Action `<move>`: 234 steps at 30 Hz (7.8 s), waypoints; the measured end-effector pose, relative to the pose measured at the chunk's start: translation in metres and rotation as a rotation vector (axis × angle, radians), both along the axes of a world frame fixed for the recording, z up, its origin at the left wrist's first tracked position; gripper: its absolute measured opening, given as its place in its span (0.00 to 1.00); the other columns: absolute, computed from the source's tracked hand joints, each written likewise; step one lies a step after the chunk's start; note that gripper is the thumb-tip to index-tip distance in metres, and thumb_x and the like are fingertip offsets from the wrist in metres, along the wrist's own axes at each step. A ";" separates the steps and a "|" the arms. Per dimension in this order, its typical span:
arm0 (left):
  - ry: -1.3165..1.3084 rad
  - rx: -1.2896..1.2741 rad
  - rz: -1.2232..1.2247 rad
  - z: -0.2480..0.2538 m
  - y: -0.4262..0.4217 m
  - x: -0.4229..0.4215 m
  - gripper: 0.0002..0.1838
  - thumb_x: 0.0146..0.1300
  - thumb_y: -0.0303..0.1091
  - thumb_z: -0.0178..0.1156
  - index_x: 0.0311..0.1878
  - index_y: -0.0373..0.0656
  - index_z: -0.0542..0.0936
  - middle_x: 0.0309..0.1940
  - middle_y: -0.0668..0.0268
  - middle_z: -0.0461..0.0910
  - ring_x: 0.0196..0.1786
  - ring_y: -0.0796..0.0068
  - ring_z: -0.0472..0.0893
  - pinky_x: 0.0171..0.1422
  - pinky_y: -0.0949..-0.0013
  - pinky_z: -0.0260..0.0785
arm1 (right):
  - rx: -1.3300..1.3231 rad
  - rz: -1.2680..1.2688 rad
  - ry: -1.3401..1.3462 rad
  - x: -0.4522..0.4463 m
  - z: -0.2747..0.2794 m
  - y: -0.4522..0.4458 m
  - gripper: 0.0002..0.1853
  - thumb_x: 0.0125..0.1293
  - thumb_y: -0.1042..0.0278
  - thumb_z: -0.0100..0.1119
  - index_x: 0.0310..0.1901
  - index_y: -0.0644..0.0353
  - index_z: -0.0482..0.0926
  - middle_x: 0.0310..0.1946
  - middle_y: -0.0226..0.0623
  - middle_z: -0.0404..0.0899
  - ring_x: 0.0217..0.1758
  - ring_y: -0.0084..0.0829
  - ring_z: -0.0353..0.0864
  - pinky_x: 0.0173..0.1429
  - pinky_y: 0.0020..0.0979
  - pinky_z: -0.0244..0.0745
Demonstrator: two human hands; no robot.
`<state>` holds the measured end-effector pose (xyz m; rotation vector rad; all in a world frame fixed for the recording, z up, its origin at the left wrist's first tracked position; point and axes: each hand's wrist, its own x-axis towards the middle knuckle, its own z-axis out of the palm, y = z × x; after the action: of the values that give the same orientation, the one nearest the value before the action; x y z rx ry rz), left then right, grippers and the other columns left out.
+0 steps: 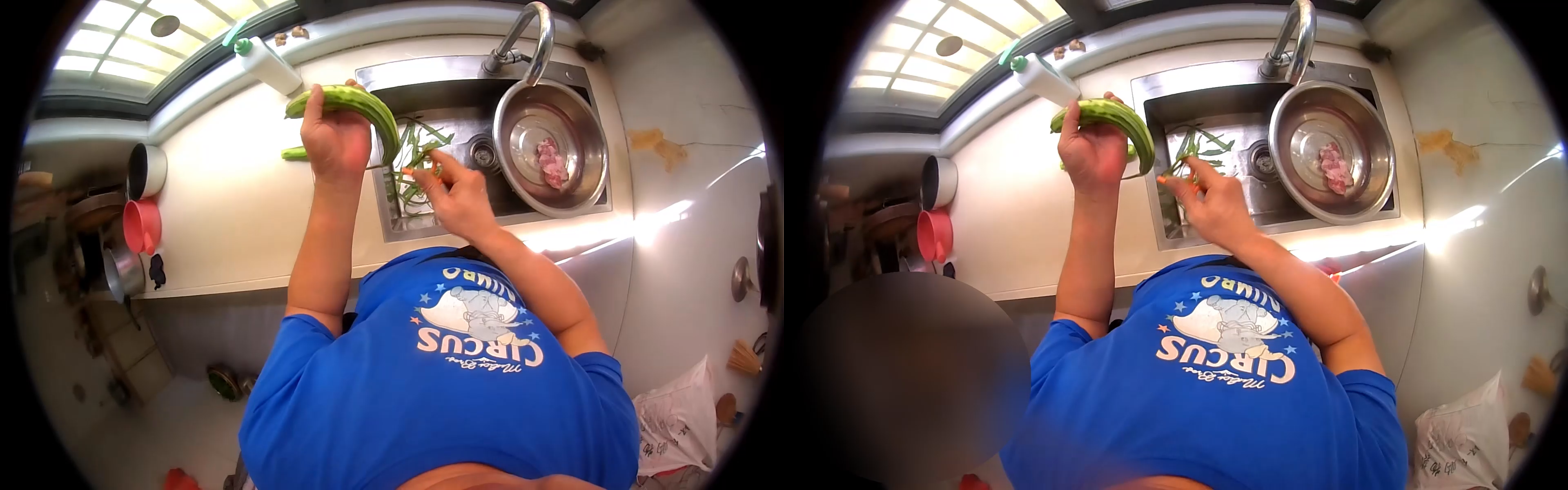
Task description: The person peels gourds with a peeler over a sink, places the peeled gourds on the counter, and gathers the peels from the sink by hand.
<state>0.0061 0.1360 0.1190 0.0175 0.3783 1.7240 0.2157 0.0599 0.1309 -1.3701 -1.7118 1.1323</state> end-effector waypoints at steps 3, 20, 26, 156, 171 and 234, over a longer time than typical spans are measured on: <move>0.194 -0.122 -0.022 0.001 -0.007 0.009 0.15 0.80 0.38 0.56 0.54 0.35 0.71 0.53 0.49 0.77 0.56 0.55 0.80 0.71 0.46 0.73 | -0.012 -0.004 0.014 0.002 0.014 0.017 0.25 0.72 0.53 0.69 0.58 0.67 0.81 0.19 0.45 0.78 0.20 0.33 0.78 0.29 0.35 0.72; 0.337 -0.096 -0.068 0.000 -0.022 0.034 0.14 0.84 0.43 0.49 0.53 0.40 0.71 0.54 0.51 0.78 0.67 0.48 0.77 0.69 0.29 0.72 | 0.191 -0.013 -0.047 -0.024 0.000 0.014 0.25 0.73 0.52 0.65 0.59 0.66 0.80 0.23 0.49 0.84 0.27 0.52 0.87 0.33 0.45 0.79; 0.298 -0.066 0.109 0.023 -0.001 0.015 0.14 0.84 0.46 0.48 0.47 0.45 0.74 0.48 0.58 0.80 0.63 0.54 0.78 0.74 0.22 0.61 | 0.122 0.009 -0.109 -0.004 -0.064 -0.021 0.27 0.72 0.52 0.66 0.60 0.70 0.80 0.23 0.50 0.84 0.28 0.53 0.87 0.34 0.45 0.80; 0.617 0.148 -0.333 -0.040 -0.017 -0.010 0.24 0.84 0.46 0.47 0.62 0.32 0.76 0.44 0.58 0.80 0.41 0.71 0.76 0.47 0.68 0.70 | -0.113 0.274 0.247 -0.022 -0.017 0.034 0.21 0.77 0.65 0.62 0.66 0.66 0.80 0.31 0.35 0.86 0.32 0.19 0.80 0.36 0.27 0.76; 0.754 0.078 -0.239 -0.039 -0.011 -0.004 0.22 0.83 0.43 0.52 0.61 0.31 0.80 0.37 0.60 0.81 0.37 0.74 0.77 0.44 0.71 0.69 | -0.407 0.425 0.162 -0.006 -0.012 0.019 0.19 0.72 0.65 0.66 0.57 0.71 0.85 0.29 0.38 0.87 0.30 0.24 0.83 0.37 0.30 0.77; 0.635 -0.524 -0.380 -0.051 -0.003 -0.014 0.17 0.77 0.33 0.51 0.59 0.29 0.75 0.39 0.53 0.80 0.31 0.68 0.77 0.34 0.65 0.76 | -0.019 0.142 -0.008 0.036 -0.017 0.033 0.34 0.61 0.69 0.79 0.66 0.67 0.75 0.27 0.36 0.82 0.33 0.21 0.83 0.42 0.29 0.78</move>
<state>-0.0079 0.1326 0.0677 0.2441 1.2063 1.1701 0.2516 0.0927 0.1137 -1.2826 -1.8325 1.2252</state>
